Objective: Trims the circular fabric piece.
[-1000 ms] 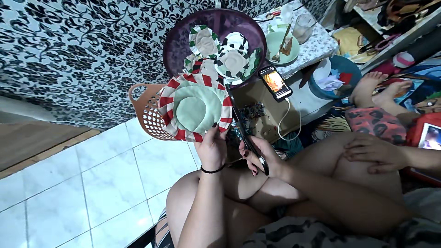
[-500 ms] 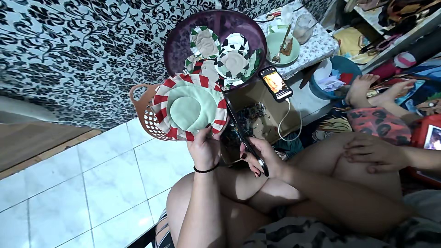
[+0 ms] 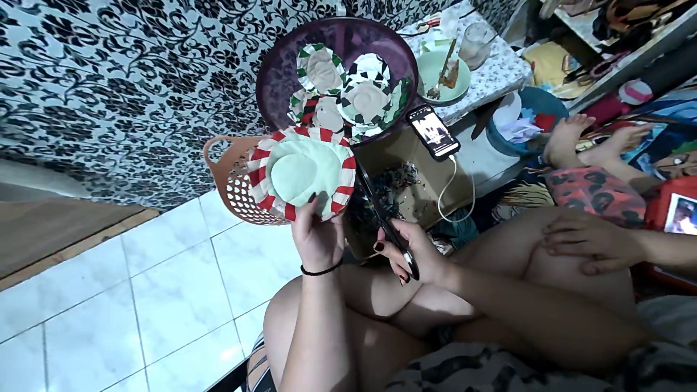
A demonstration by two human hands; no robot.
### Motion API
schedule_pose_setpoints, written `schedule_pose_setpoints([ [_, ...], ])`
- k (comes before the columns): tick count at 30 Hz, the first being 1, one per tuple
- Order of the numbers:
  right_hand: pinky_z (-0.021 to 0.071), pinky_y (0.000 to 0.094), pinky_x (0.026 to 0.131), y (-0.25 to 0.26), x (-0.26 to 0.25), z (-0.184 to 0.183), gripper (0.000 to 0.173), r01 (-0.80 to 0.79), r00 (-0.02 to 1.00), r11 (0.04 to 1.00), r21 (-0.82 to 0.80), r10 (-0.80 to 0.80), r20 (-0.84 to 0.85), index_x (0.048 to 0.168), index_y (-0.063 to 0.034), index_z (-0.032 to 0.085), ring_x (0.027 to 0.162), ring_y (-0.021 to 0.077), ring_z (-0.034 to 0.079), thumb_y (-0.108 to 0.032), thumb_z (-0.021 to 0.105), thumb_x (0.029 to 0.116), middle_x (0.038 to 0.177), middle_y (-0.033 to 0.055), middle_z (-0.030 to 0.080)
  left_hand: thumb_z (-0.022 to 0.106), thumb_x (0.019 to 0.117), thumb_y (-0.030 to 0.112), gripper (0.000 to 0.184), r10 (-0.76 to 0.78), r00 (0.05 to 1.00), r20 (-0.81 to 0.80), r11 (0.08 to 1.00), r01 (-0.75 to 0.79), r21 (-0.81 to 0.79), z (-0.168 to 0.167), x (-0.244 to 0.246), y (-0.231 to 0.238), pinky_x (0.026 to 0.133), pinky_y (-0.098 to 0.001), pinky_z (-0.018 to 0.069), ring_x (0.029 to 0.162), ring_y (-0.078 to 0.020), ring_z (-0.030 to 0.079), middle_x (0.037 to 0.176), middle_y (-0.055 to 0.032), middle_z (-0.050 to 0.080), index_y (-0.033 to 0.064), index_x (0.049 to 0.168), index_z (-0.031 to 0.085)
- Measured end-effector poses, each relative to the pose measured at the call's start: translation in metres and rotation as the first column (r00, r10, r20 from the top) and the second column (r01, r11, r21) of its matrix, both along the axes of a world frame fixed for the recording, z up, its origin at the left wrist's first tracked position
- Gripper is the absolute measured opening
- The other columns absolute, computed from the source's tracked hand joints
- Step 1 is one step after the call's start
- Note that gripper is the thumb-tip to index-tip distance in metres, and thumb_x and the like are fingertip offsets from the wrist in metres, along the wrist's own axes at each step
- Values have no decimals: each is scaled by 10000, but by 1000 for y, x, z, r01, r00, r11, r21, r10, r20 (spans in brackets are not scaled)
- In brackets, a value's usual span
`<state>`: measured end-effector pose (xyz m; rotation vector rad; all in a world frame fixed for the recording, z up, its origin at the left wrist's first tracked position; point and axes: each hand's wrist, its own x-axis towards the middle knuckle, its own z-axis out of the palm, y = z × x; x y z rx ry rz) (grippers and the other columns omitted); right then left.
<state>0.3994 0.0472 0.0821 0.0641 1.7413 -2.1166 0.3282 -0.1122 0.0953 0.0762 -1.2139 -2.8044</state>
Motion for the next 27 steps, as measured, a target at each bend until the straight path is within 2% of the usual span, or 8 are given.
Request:
schedule_pose_setpoints([
  [2,485,203,428,-3,1,0,181,0,999,1000,-6,0,36,1018,-48,553,419,32,485,-203,646,999,608,-51,498,469,1038,236,260,-40,996,-82,986,53,158,-1,-2,0,975,-422,575,1096,-229,695,1167,-103,705,104,1227,591],
  [4,486,199,431,-4,3,0,196,-14,998,1000,1,14,64,1027,-50,547,422,34,489,-209,656,996,620,-43,506,555,1026,375,425,-76,987,-143,966,108,234,-4,-4,0,1070,-456,511,1217,-278,638,1298,-133,648,99,1348,528],
  [7,484,194,443,-6,5,0,230,-42,998,998,39,40,52,1035,-45,554,429,29,488,-227,683,980,636,-37,515,624,971,494,586,-44,995,-89,978,61,199,-7,-6,3,1035,-426,523,1196,-249,631,1319,-113,623,119,1394,474],
  [12,487,181,473,-10,8,-3,255,-62,998,993,101,61,7,1044,-31,571,467,13,492,-232,704,961,709,-26,533,400,1094,248,345,33,999,-6,994,-32,107,-7,-8,4,1095,-432,487,1242,-245,610,1320,-119,617,80,1387,472],
  [15,493,184,484,-11,9,-6,273,-69,998,994,89,68,16,1061,-35,566,486,17,499,-238,713,953,739,-22,534,423,1068,58,226,152,981,124,983,-163,86,-4,-8,9,1023,-453,542,1144,-251,659,1202,-132,652,42,1282,493],
  [21,509,178,645,-8,6,-23,657,-169,965,985,45,174,-198,1260,44,498,730,13,552,-497,672,931,971,9,549,461,1038,21,192,215,972,91,973,-206,-105,-3,-3,16,891,-401,594,987,-178,690,1069,-55,675,101,1204,512],
  [23,505,174,667,-7,4,-23,691,-160,963,985,62,170,-208,1282,55,496,761,12,553,-514,666,931,996,16,554,486,1026,24,183,231,971,64,964,-220,-152,-3,-1,19,835,-377,606,936,-156,698,1028,-37,691,112,1179,534],
  [27,533,190,645,-4,-2,-18,645,-111,981,994,20,113,-159,1278,44,501,719,17,572,-485,662,946,993,10,570,487,1016,-1,215,192,980,54,973,-183,-142,-2,4,24,924,-496,594,1017,-241,703,1079,-83,681,79,1215,508],
])
